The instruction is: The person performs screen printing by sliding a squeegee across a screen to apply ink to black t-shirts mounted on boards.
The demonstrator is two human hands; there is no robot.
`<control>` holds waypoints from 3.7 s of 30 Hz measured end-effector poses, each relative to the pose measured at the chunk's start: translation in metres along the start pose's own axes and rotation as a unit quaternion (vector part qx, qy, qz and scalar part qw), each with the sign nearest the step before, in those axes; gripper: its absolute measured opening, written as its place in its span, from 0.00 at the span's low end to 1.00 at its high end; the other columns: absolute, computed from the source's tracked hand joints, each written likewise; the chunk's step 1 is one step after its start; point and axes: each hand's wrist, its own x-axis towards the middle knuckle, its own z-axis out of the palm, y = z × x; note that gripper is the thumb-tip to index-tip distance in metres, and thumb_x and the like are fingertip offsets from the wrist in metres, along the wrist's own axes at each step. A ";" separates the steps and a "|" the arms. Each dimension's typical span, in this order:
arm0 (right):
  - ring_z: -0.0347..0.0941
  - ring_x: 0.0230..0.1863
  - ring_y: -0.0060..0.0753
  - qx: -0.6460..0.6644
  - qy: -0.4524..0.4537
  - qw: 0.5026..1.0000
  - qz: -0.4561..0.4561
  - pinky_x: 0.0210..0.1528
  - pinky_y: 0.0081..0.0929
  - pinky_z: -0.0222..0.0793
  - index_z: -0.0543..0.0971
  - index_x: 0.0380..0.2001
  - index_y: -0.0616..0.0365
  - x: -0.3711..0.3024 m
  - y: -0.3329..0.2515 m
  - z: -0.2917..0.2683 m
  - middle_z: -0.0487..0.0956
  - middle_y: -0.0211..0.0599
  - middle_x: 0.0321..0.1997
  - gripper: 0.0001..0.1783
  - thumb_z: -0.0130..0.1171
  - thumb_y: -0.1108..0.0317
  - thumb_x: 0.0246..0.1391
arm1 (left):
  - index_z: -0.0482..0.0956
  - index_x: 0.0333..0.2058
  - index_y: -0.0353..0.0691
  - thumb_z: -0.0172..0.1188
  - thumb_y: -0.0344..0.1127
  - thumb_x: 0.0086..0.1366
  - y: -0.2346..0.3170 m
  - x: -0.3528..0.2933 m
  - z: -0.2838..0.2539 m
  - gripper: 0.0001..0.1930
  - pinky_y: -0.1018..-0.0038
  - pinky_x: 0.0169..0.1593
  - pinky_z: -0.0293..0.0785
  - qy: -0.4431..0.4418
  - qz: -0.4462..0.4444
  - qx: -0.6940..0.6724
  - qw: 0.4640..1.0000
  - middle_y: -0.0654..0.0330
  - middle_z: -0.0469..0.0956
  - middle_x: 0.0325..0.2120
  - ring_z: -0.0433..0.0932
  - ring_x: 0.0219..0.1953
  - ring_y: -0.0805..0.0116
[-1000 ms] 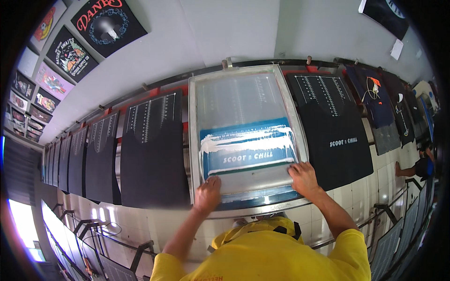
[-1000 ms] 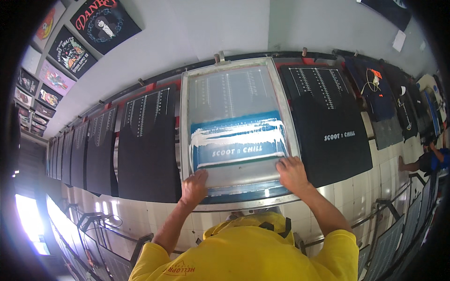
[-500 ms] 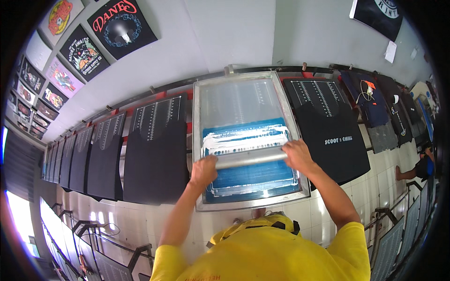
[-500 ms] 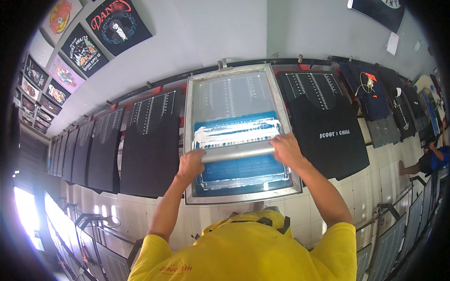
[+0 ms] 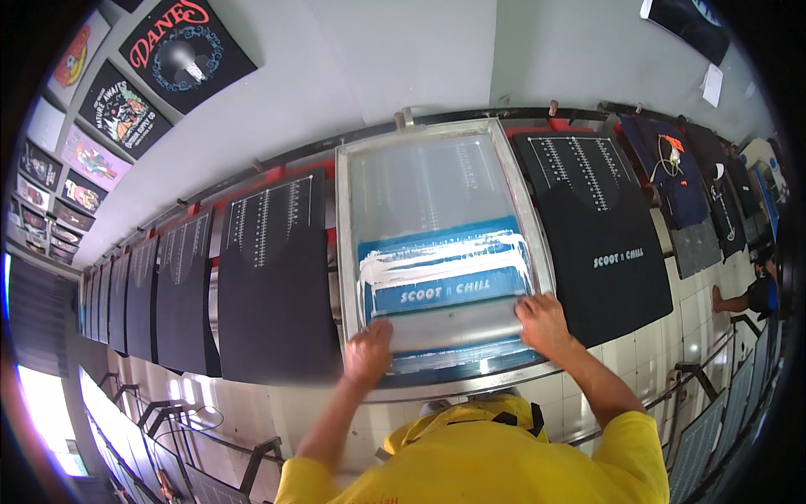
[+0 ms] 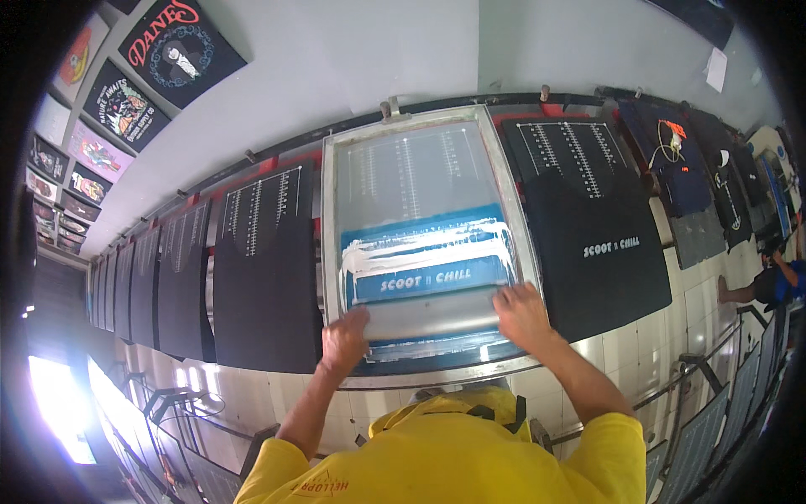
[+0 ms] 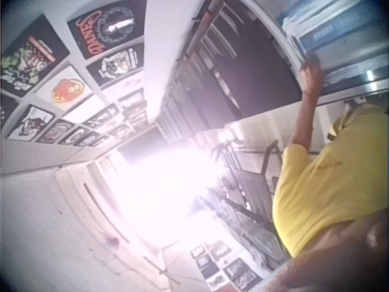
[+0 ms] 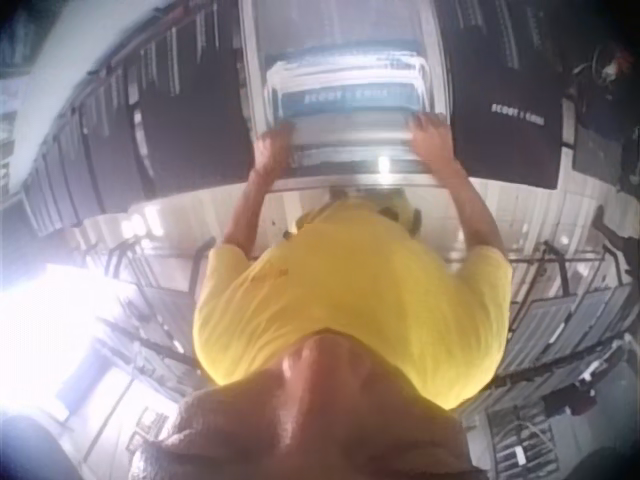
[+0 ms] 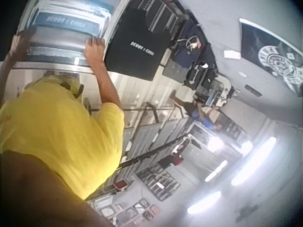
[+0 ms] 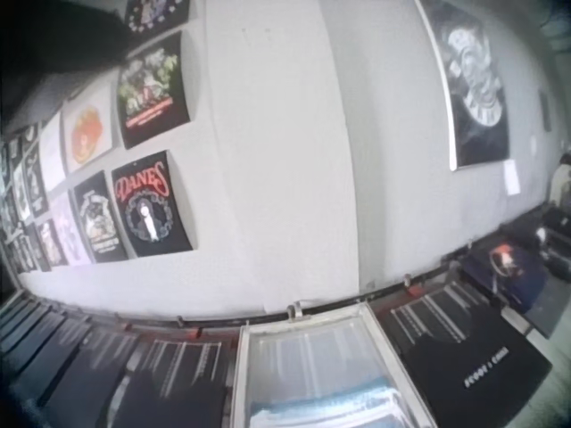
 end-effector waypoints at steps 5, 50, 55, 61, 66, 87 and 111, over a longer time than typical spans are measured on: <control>0.77 0.37 0.42 -0.014 -0.003 1.000 -0.003 0.44 0.40 0.68 0.78 0.26 0.57 0.055 0.029 0.003 0.79 0.40 0.30 0.12 0.66 0.70 0.33 | 0.80 0.39 0.42 0.61 0.24 0.48 -0.031 0.059 0.003 0.17 0.65 0.42 0.81 -0.003 0.011 0.007 1.000 0.58 0.82 0.37 0.83 0.36 0.57; 0.77 0.42 0.41 0.015 -0.018 1.000 0.019 0.47 0.41 0.66 0.79 0.33 0.56 0.005 -0.001 -0.022 0.80 0.39 0.38 0.15 0.66 0.71 0.36 | 0.79 0.39 0.42 0.57 0.22 0.51 0.000 0.017 -0.021 0.15 0.63 0.40 0.81 -0.031 0.004 0.009 0.999 0.55 0.81 0.33 0.83 0.37 0.54; 0.76 0.42 0.41 0.029 0.010 0.999 0.023 0.45 0.40 0.65 0.78 0.34 0.57 -0.042 -0.029 -0.015 0.79 0.39 0.39 0.17 0.64 0.73 0.33 | 0.80 0.39 0.41 0.58 0.21 0.48 0.021 -0.031 -0.010 0.17 0.66 0.40 0.82 0.022 0.006 -0.018 1.000 0.58 0.82 0.37 0.84 0.38 0.58; 0.75 0.38 0.41 -0.003 -0.006 1.000 0.015 0.44 0.39 0.67 0.79 0.31 0.57 -0.014 -0.012 0.000 0.78 0.39 0.34 0.14 0.64 0.73 0.34 | 0.82 0.41 0.39 0.59 0.20 0.45 0.000 0.000 -0.002 0.20 0.66 0.44 0.83 -0.015 -0.014 -0.014 1.000 0.57 0.84 0.43 0.84 0.42 0.58; 0.76 0.38 0.45 -0.004 0.000 1.000 0.010 0.44 0.41 0.68 0.78 0.29 0.57 0.050 0.029 -0.002 0.78 0.41 0.30 0.12 0.64 0.71 0.35 | 0.82 0.42 0.40 0.62 0.22 0.44 -0.027 0.066 -0.002 0.22 0.62 0.46 0.80 -0.023 0.010 -0.006 1.000 0.55 0.83 0.43 0.83 0.42 0.53; 0.77 0.46 0.44 -0.002 -0.018 0.999 -0.046 0.48 0.42 0.72 0.80 0.37 0.56 0.117 -0.034 0.021 0.80 0.43 0.41 0.13 0.64 0.69 0.45 | 0.72 0.58 0.40 0.67 0.32 0.50 -0.007 0.091 -0.045 0.33 0.55 0.52 0.77 -0.005 0.028 0.027 0.999 0.48 0.80 0.48 0.80 0.50 0.47; 0.76 0.38 0.48 0.114 0.022 0.993 0.013 0.42 0.42 0.72 0.82 0.33 0.58 0.131 -0.016 -0.040 0.80 0.39 0.32 0.11 0.66 0.69 0.42 | 0.73 0.40 0.38 0.36 0.59 0.77 0.137 -0.108 0.052 0.28 0.72 0.41 0.66 -0.229 -0.270 -0.638 0.684 0.62 0.69 0.31 0.66 0.34 0.73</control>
